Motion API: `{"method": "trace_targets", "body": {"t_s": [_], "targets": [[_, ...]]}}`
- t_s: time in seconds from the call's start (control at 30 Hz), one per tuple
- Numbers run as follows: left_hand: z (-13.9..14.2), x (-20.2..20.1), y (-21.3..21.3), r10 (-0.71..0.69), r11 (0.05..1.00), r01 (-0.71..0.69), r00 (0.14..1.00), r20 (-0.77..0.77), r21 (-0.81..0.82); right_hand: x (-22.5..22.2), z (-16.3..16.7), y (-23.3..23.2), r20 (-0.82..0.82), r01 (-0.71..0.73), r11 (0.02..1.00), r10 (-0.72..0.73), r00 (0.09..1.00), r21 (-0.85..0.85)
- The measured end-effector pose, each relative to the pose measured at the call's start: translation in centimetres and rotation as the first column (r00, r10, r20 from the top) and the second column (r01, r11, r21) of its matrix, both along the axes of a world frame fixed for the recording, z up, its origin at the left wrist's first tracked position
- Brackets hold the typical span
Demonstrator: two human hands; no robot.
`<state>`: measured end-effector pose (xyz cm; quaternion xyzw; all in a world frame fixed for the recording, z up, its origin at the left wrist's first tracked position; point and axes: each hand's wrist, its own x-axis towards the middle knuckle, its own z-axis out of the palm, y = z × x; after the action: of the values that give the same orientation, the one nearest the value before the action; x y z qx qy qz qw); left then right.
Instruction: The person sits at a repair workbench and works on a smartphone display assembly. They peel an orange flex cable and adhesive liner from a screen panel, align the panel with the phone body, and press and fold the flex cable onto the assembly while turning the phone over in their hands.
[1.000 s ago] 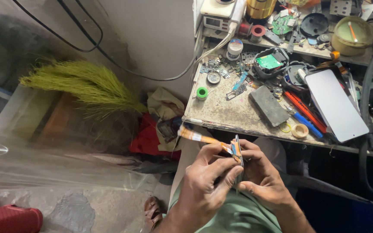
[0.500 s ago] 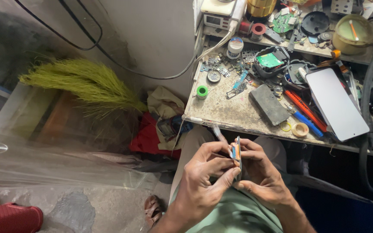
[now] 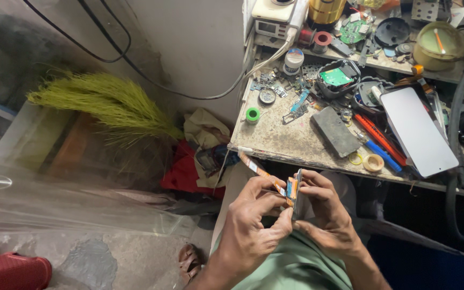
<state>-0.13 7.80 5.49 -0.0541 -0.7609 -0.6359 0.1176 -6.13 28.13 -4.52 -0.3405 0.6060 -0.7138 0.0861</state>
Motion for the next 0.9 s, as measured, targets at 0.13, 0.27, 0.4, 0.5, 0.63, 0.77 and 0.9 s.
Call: {"method": "trace_targets", "body": {"t_s": [0.13,0.27,0.4,0.5,0.63,0.77,0.9], "targets": [[-0.3,-0.1,0.2,0.026,0.996,-0.035,0.994,-0.106,-0.083,-0.1,0.8,-0.3,0.028,0.029,1.0,-0.029,0.999,-0.002],[-0.7,-0.3,0.6,0.074,0.961,-0.14,0.961,-0.267,-0.237,0.1,1.1,-0.4,0.267,-0.096,0.986,0.13,0.955,-0.138],[-1.2,-0.6,0.3,0.137,0.885,-0.271,0.928,-0.346,-0.378,0.8,-0.1,-0.2,0.545,-0.122,0.961,0.242,0.803,-0.246],[-1.5,-0.7,0.3,0.149,0.893,-0.268,0.934,-0.326,-0.361,1.1,-1.5,0.1,0.578,-0.15,0.958,0.268,0.771,-0.243],[-1.6,-0.9,0.7,0.157,0.949,-0.2,0.97,-0.183,-0.245,1.5,-3.0,0.3,0.601,-0.128,0.959,0.258,0.756,-0.251],[-2.1,-1.0,0.4,0.106,0.974,-0.131,0.985,-0.139,-0.183,1.5,-3.4,0.4,0.594,-0.122,0.968,0.232,0.77,-0.22],[-2.6,-1.1,0.3,0.1,0.987,-0.118,0.983,-0.152,-0.112,1.4,-3.1,0.3,0.61,-0.116,0.965,0.24,0.755,-0.236]]}}
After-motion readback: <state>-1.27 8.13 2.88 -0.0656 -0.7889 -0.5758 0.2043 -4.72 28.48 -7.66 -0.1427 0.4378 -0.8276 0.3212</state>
